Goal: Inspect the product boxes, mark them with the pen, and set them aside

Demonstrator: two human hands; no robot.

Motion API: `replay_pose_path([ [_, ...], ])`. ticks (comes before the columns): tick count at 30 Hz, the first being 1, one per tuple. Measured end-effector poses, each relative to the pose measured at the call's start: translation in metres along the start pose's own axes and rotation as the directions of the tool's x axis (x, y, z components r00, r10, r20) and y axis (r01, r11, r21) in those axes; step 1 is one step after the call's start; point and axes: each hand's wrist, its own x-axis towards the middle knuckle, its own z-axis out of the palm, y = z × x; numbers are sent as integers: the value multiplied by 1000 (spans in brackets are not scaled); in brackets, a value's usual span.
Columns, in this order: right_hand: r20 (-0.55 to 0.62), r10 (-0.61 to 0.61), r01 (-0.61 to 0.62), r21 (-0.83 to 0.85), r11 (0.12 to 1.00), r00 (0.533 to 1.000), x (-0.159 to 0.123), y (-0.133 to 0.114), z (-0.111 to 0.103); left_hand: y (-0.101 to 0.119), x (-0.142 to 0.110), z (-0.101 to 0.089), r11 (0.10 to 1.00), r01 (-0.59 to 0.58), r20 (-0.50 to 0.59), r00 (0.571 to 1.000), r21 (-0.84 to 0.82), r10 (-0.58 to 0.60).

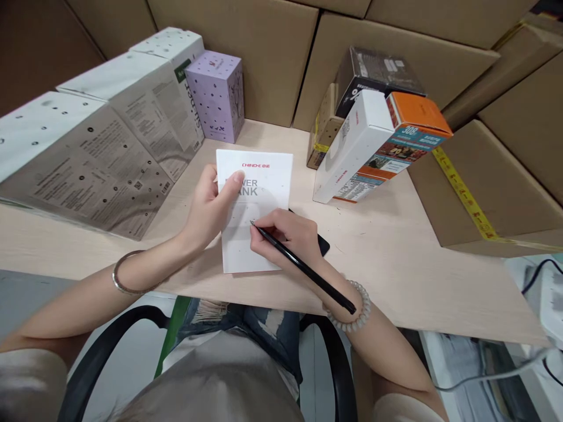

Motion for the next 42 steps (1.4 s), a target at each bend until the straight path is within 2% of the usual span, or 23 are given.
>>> replay_pose_path([
  [4,17,-131,132,-41,990,991,1,-1,-2,4,-6,3,999,-3,50,999,-32,5],
  [7,-3,-181,180,-56,982,983,1,1,-3,7,-8,4,1000,-8,50,999,-29,10],
  [17,-20,-161,159,-89,983,987,-1,0,-1,5,-9,3,999,-19,69,997,-26,21],
  [19,-30,-138,136,-80,988,990,-1,-1,-2,3,-8,3,999,-40,66,997,-18,41],
  [23,48,-39,37,51,998,998,0,6,-6,-2,-2,1,995,-98,50,994,20,97],
  [25,-45,8,-4,99,995,999,2,17,-12,-4,4,-2,992,-123,47,991,40,121],
  [28,-208,94,-96,-2,995,974,9,41,-26,-5,16,-8,983,-173,18,985,59,173],
  [30,-186,127,-154,-137,978,974,16,57,-38,-4,25,-13,974,-213,-32,976,74,216],
  [33,-69,253,-261,-333,906,965,24,74,-51,-1,38,-21,964,-244,-124,959,103,256],
  [35,-51,327,-309,-488,816,944,26,79,-54,1,44,-27,959,-254,-175,946,127,274],
  [39,-77,430,-322,-780,536,900,25,80,-51,6,52,-33,953,-259,-225,930,154,290],
  [42,-81,480,-284,-886,366,874,23,80,-48,6,55,-35,956,-260,-227,931,138,286],
])
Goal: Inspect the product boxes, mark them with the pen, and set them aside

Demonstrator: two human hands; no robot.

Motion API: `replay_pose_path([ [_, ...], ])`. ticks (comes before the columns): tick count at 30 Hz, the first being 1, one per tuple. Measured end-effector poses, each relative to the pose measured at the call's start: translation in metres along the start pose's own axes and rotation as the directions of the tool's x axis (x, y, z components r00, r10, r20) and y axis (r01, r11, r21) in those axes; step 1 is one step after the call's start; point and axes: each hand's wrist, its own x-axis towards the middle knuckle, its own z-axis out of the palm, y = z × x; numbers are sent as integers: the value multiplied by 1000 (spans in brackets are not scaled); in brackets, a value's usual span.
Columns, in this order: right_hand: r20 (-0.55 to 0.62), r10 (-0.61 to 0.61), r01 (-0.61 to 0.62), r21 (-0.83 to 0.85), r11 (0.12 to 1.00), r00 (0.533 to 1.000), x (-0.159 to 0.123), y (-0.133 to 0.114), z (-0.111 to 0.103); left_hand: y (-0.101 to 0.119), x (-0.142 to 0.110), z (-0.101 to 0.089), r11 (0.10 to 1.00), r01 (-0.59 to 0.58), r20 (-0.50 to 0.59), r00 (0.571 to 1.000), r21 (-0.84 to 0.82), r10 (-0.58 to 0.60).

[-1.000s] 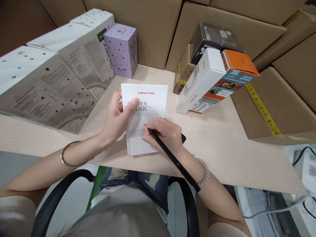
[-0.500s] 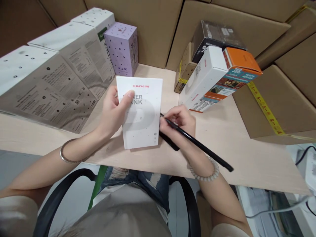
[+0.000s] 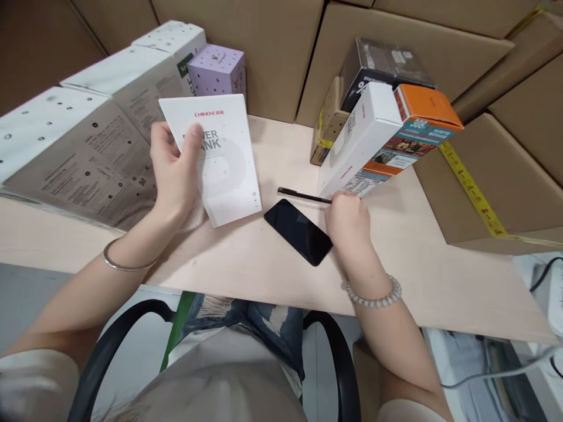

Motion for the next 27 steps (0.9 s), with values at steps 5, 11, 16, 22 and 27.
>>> replay_pose_path([
  [5,58,-61,65,-54,996,996,1,3,7,-17,6,-4,997,-9,62,998,83,4],
  [11,14,-167,164,138,977,986,-12,3,-2,-27,14,-9,993,-58,-17,998,101,60],
  [16,250,-338,234,367,900,907,-28,2,-12,-31,20,-12,990,-140,-55,988,28,141],
  [22,283,-336,181,460,869,898,-28,-4,-6,-36,19,-13,986,-168,-15,986,21,168],
  [27,127,-376,273,483,832,918,-33,-22,-7,-30,12,-9,975,-198,2,980,100,199],
])
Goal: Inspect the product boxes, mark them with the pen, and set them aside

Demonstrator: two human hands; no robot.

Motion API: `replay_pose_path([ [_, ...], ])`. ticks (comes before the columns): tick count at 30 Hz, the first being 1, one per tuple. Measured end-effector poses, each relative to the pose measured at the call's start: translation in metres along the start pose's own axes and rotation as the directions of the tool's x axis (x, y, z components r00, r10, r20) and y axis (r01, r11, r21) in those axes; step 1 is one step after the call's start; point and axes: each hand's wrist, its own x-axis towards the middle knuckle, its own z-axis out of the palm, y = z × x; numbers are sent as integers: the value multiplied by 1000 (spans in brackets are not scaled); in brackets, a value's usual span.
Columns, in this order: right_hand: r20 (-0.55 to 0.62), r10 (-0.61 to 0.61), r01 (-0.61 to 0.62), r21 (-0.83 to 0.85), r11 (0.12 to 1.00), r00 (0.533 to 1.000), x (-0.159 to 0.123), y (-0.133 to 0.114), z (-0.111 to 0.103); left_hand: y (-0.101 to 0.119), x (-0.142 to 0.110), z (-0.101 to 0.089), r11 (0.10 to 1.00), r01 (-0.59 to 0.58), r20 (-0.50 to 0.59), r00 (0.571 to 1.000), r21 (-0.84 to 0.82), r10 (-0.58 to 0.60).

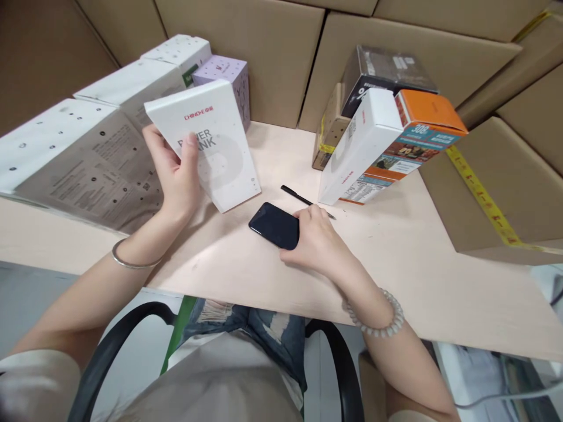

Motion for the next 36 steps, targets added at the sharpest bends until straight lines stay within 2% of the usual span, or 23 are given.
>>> replay_pose_path([
  [4,-79,-44,54,126,991,996,-1,-3,-4,5,-4,1,998,-55,3,999,37,54],
  [7,-216,-64,121,262,957,974,0,1,-4,6,-6,2,999,-35,23,999,7,34],
  [10,-391,-131,281,356,891,911,2,2,4,5,-7,3,1000,4,76,997,-22,-2],
  [14,-537,-160,420,407,811,828,3,-1,19,4,-10,3,1000,8,110,994,-7,-8],
  [21,-715,-248,619,317,718,654,3,-4,27,6,-12,3,1000,-13,122,992,15,11],
  [23,-711,-250,609,305,732,657,3,-4,28,6,-12,2,1000,13,132,991,14,-15],
  [27,-633,-188,494,351,795,751,0,-5,31,5,-12,1,1000,25,141,990,5,-26],
  [29,-610,-170,468,369,803,774,-1,-7,32,5,-12,1,1000,14,144,989,10,-16],
  [36,-611,-194,506,393,767,768,-3,-11,31,3,-10,1,996,-69,133,989,49,62],
])
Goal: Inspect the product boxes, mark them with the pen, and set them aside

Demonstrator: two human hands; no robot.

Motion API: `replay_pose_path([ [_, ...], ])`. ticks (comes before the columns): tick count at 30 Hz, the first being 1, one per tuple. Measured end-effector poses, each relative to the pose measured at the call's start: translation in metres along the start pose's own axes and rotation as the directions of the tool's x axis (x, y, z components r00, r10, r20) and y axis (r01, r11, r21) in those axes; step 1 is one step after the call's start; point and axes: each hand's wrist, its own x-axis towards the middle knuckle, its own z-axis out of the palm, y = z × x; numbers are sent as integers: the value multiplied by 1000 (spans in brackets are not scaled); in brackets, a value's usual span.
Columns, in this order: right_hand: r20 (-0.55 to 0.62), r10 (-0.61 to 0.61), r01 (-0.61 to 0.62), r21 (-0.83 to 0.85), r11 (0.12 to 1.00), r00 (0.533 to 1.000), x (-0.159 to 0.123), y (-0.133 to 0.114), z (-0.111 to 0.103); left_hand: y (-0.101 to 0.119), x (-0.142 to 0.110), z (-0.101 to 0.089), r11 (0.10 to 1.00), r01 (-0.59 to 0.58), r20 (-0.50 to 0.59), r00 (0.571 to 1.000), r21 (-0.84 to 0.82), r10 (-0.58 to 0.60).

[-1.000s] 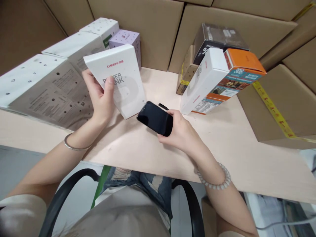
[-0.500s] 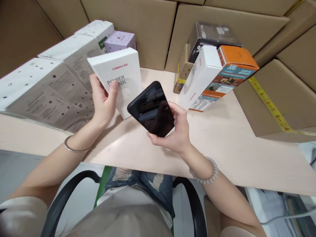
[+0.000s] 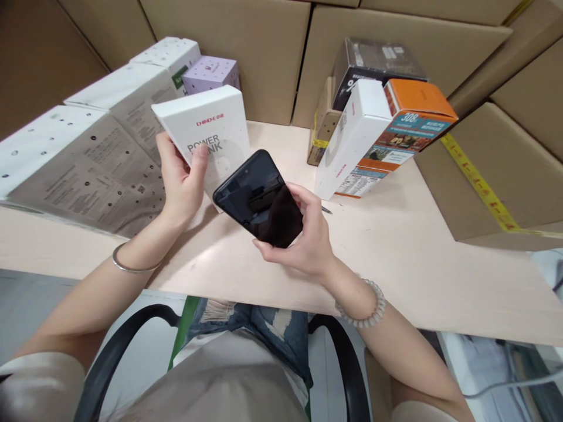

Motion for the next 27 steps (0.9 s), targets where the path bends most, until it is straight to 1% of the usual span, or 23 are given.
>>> replay_pose_path([
  [3,-6,6,-6,-16,1000,1000,-1,-2,0,1,0,0,1000,1,4,1000,5,-1],
  [7,-17,-17,17,-17,1000,1000,-2,-4,1,2,0,0,1000,10,36,999,4,-10],
  [9,-21,-40,40,-5,999,999,-3,-4,2,0,0,-1,1000,-1,46,999,2,1],
  [12,-27,-78,78,11,997,997,-4,0,4,-3,0,-1,998,-59,48,997,35,58],
  [17,-73,-171,170,-26,985,983,-1,5,3,-5,0,-1,998,-37,48,998,47,35],
  [20,-98,-217,211,-64,975,971,2,4,1,-4,0,-1,996,-67,38,997,65,64],
  [23,-116,-210,205,-50,977,971,2,3,1,-4,1,-1,992,-89,34,996,87,87],
  [27,-108,-147,147,-8,989,983,-1,4,3,-2,1,-1,989,-103,32,994,105,100],
])
